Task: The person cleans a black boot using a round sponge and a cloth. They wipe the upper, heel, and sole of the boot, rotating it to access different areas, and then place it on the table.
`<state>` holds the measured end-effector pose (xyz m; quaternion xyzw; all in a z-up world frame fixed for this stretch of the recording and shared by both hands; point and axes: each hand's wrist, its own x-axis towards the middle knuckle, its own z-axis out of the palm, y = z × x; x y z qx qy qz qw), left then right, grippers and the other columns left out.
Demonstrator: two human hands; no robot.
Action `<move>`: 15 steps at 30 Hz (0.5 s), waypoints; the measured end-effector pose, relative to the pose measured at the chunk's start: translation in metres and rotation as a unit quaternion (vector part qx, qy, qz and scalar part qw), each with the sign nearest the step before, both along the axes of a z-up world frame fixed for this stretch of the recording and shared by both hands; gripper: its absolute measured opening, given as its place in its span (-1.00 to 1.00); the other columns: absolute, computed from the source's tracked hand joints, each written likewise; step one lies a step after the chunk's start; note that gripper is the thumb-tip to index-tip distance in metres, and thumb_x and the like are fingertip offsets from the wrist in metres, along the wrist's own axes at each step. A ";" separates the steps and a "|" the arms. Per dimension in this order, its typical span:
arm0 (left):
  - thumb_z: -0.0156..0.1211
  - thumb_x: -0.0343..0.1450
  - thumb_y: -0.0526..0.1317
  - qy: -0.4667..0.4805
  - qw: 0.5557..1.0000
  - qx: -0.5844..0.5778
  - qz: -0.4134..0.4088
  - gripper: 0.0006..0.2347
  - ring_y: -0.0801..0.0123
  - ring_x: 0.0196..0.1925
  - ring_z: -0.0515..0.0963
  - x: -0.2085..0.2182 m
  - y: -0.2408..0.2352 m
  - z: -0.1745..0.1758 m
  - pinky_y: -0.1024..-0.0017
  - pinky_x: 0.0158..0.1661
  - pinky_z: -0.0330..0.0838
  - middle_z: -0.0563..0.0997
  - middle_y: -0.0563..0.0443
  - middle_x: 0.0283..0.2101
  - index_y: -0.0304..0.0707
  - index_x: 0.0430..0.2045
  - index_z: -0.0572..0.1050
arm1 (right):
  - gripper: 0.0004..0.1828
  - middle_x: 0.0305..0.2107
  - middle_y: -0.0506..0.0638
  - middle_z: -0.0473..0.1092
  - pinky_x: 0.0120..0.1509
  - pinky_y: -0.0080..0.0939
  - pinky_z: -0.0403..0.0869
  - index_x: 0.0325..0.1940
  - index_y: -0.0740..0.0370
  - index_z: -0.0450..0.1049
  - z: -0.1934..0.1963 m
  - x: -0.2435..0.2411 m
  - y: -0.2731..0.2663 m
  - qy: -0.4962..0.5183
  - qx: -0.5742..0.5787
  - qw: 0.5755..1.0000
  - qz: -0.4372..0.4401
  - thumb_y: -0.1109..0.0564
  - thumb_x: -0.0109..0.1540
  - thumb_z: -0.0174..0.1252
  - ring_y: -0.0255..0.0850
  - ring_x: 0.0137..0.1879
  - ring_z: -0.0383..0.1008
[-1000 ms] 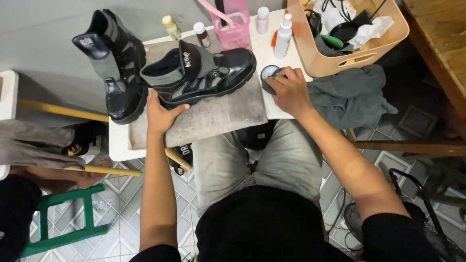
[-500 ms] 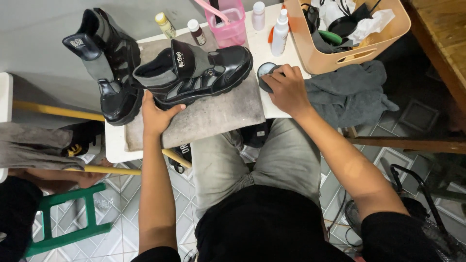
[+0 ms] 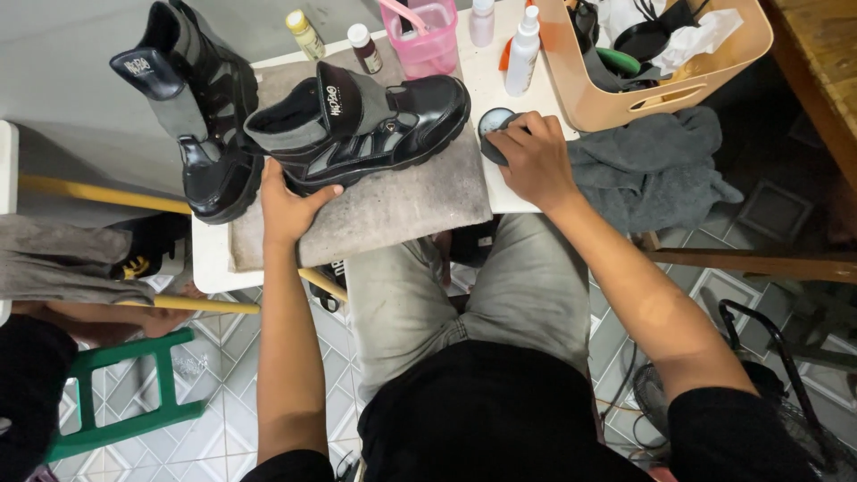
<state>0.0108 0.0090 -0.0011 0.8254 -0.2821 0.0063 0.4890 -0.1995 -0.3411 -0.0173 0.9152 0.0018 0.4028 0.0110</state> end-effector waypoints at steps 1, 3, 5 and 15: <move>0.72 0.01 -0.22 0.000 1.000 0.000 0.000 -0.27 -0.14 0.22 0.45 -0.001 0.000 0.000 0.06 0.27 0.27 0.49 -0.30 0.03 -0.37 0.07 0.44 | -0.91 -0.51 -0.14 0.48 0.00 -0.21 0.32 -0.24 0.02 0.65 -0.002 0.000 -0.001 0.000 0.000 1.000 0.000 0.18 0.29 0.26 -0.24 -0.04 0.43; 0.72 0.02 -0.23 -0.002 1.000 -0.003 -0.002 -0.27 -0.13 0.22 0.45 -0.002 -0.001 0.001 0.06 0.27 0.26 0.49 -0.29 0.03 -0.38 0.08 0.43 | -0.92 -0.51 -0.15 0.48 -0.01 -0.21 0.31 -0.25 0.01 0.64 -0.006 0.002 -0.003 0.000 -0.001 1.000 -0.001 0.18 0.28 0.26 -0.24 -0.04 0.43; 0.72 0.01 -0.24 0.003 1.000 -0.004 0.001 -0.26 -0.15 0.22 0.45 -0.001 0.000 0.000 0.03 0.27 0.26 0.49 -0.31 0.04 -0.39 0.08 0.43 | -0.92 -0.50 -0.15 0.48 -0.01 -0.21 0.31 -0.24 0.01 0.65 -0.008 0.002 -0.004 0.002 0.003 1.000 0.003 0.18 0.28 0.26 -0.24 -0.03 0.43; 0.73 0.03 -0.23 -0.021 1.000 0.004 -0.011 -0.25 -0.15 0.21 0.46 -0.003 -0.002 0.007 0.03 0.26 0.28 0.48 -0.31 0.03 -0.41 0.09 0.41 | -0.92 -0.48 -0.14 0.47 -0.02 -0.21 0.30 -0.22 0.01 0.63 -0.005 0.002 -0.005 0.005 0.011 1.000 0.010 0.18 0.27 0.27 -0.23 -0.01 0.40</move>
